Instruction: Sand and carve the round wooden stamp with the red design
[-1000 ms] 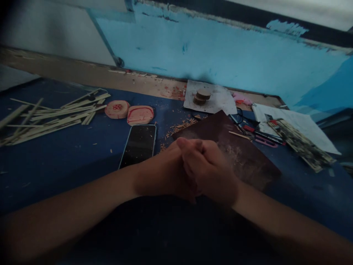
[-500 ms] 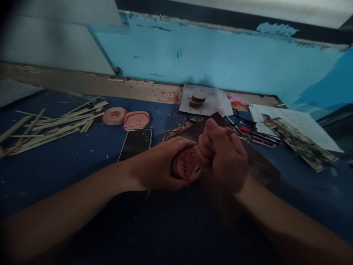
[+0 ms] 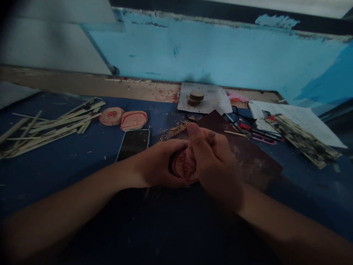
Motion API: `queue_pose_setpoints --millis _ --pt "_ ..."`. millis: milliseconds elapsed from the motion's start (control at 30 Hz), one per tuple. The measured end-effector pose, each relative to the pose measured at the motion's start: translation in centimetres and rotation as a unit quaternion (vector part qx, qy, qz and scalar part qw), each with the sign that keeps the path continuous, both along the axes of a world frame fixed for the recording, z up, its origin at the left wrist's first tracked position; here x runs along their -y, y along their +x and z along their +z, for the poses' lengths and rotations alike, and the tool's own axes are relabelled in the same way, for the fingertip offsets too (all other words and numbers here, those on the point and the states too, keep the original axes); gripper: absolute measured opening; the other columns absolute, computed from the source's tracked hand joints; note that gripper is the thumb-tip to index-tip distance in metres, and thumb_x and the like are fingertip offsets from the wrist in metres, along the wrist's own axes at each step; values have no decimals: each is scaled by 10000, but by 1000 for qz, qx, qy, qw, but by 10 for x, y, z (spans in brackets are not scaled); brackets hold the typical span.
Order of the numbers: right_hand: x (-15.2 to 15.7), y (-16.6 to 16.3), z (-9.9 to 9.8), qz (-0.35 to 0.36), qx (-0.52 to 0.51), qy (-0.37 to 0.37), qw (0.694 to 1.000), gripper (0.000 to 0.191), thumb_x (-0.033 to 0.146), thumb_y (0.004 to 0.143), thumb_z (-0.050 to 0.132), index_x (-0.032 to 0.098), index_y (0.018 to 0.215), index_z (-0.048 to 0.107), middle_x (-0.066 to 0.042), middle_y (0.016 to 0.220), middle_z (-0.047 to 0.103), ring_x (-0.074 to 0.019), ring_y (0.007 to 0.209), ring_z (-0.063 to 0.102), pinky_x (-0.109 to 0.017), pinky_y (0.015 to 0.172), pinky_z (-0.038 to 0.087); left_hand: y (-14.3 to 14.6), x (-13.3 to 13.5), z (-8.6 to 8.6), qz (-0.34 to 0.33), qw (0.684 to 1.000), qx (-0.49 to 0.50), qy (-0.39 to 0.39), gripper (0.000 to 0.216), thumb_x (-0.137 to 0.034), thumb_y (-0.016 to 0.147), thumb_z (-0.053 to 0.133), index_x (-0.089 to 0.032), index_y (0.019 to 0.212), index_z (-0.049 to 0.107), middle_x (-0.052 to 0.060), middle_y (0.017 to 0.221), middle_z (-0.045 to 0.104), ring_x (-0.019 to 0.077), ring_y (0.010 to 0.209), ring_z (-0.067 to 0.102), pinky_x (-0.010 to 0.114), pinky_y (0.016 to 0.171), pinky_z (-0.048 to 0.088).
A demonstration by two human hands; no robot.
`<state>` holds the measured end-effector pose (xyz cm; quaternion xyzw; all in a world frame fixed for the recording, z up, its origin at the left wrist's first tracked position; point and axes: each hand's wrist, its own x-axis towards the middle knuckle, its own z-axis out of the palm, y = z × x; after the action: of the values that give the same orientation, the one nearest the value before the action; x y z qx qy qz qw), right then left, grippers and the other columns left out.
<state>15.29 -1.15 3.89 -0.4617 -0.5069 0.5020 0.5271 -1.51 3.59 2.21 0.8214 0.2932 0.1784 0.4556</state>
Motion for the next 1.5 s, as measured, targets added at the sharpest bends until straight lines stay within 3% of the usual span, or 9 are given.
queue_pose_setpoints --millis 233,433,667,833,933,1067,1167,1333,1500 --pt "3 -6 2 -19 67 22 997 547 590 1003 534 234 599 444 37 545 363 -110 482 337 -312 447 274 1 1 -2 6 1000 18 -21 554 -375 689 883 -204 1176 682 37 1162 740 262 1045 699 370 908 536" --pt "-2 -10 9 51 174 39 983 525 467 1044 526 226 579 484 25 508 448 -106 476 397 -293 441 303 0 -2 -14 5 994 61 -95 510 -232 632 911 -191 1086 683 29 1056 777 257 991 737 343 818 573" --pt "-27 -13 -10 -17 74 -52 996 512 548 960 632 228 593 471 50 499 405 -89 410 384 -263 373 278 1 -2 -16 -2 990 63 -124 559 -257 645 913 -180 1143 671 55 1150 764 272 1064 723 371 903 566" --pt "-24 3 -1 36 -13 -73 997 414 460 980 631 238 690 436 64 596 402 -90 480 383 -226 422 343 0 2 -9 5 996 50 -74 680 -325 698 862 -207 1307 583 66 1259 703 277 1126 688 376 932 558" --pt "-18 22 8 40 92 25 995 261 384 992 625 247 793 526 21 787 563 -121 654 530 -239 562 464 -2 3 -7 3 996 54 -71 783 -298 688 850 -210 1388 509 86 1303 676 278 1134 681 370 930 560" --pt "-12 55 13 26 319 150 936 160 370 913 731 260 926 615 -10 931 657 -125 648 603 -256 556 491 -3 2 -9 -6 991 68 -112 832 -256 706 832 -221 1450 460 88 1281 681 262 1097 694 355 886 570" --pt "-5 77 19 36 336 125 933 306 399 814 829 301 1022 628 8 823 707 -147 555 656 -244 452 490 -2 -1 -9 0 984 86 -159 732 -298 770 814 -212 1426 503 86 1216 701 244 1058 702 332 845 568" --pt "18 90 33 100 383 50 917 165 419 802 839 304 816 722 -44 673 740 -178 478 667 -243 343 440 1 -5 -5 29 984 37 -172 510 -433 919 661 -154 1341 599 46 934 705 185 789 678 290 661 533" --pt "31 97 31 165 440 94 878 67 371 842 786 371 859 722 -46 606 722 -168 374 613 -272 244 325 2 0 -4 18 999 -6 -45 333 -362 992 542 -177 1214 709 75 1148 749 224 1059 692 326 902 530"
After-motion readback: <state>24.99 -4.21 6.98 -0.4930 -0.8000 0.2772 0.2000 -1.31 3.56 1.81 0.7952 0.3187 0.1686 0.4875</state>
